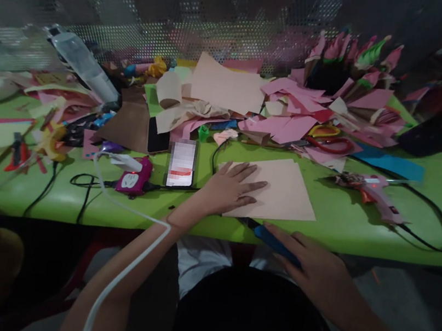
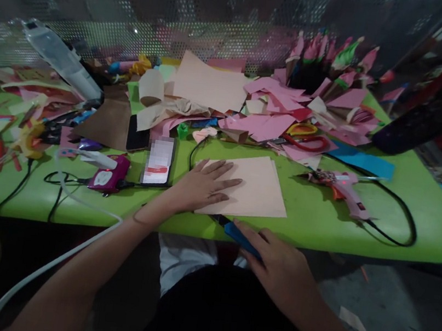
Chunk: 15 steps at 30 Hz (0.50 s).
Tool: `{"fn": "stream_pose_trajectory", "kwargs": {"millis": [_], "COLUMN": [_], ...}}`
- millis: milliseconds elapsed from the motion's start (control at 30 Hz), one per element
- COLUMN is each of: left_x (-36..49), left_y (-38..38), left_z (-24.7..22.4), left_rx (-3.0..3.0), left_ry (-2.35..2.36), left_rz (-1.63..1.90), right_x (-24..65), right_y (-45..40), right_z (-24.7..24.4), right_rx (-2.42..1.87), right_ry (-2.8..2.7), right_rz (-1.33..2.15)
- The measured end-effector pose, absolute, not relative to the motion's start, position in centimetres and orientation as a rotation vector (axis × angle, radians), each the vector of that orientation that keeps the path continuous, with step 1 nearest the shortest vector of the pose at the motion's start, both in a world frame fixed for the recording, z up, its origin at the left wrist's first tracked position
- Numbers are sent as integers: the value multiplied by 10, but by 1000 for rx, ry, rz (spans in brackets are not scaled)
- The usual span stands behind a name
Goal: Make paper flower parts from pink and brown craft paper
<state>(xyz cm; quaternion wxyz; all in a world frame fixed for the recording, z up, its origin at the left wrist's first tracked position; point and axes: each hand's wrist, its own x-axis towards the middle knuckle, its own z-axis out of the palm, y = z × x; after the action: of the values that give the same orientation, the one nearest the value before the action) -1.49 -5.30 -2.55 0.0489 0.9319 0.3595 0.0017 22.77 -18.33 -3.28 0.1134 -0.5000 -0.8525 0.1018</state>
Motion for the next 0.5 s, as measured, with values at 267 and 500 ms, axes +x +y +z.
{"fn": "stream_pose_trajectory", "kwargs": {"millis": [267, 500], "left_x": [-19, -14], "left_y": [-52, -49], "left_z": [-32, -34], "left_rx": [2844, 2860], "left_ry": [1130, 1100], "left_rz": [32, 62], "right_x": [230, 227], "right_y": [-184, -183], "right_z": [-36, -35], "right_rx": [-1459, -1443], "right_ry": [-2530, -2522], "right_rz": [273, 312]}}
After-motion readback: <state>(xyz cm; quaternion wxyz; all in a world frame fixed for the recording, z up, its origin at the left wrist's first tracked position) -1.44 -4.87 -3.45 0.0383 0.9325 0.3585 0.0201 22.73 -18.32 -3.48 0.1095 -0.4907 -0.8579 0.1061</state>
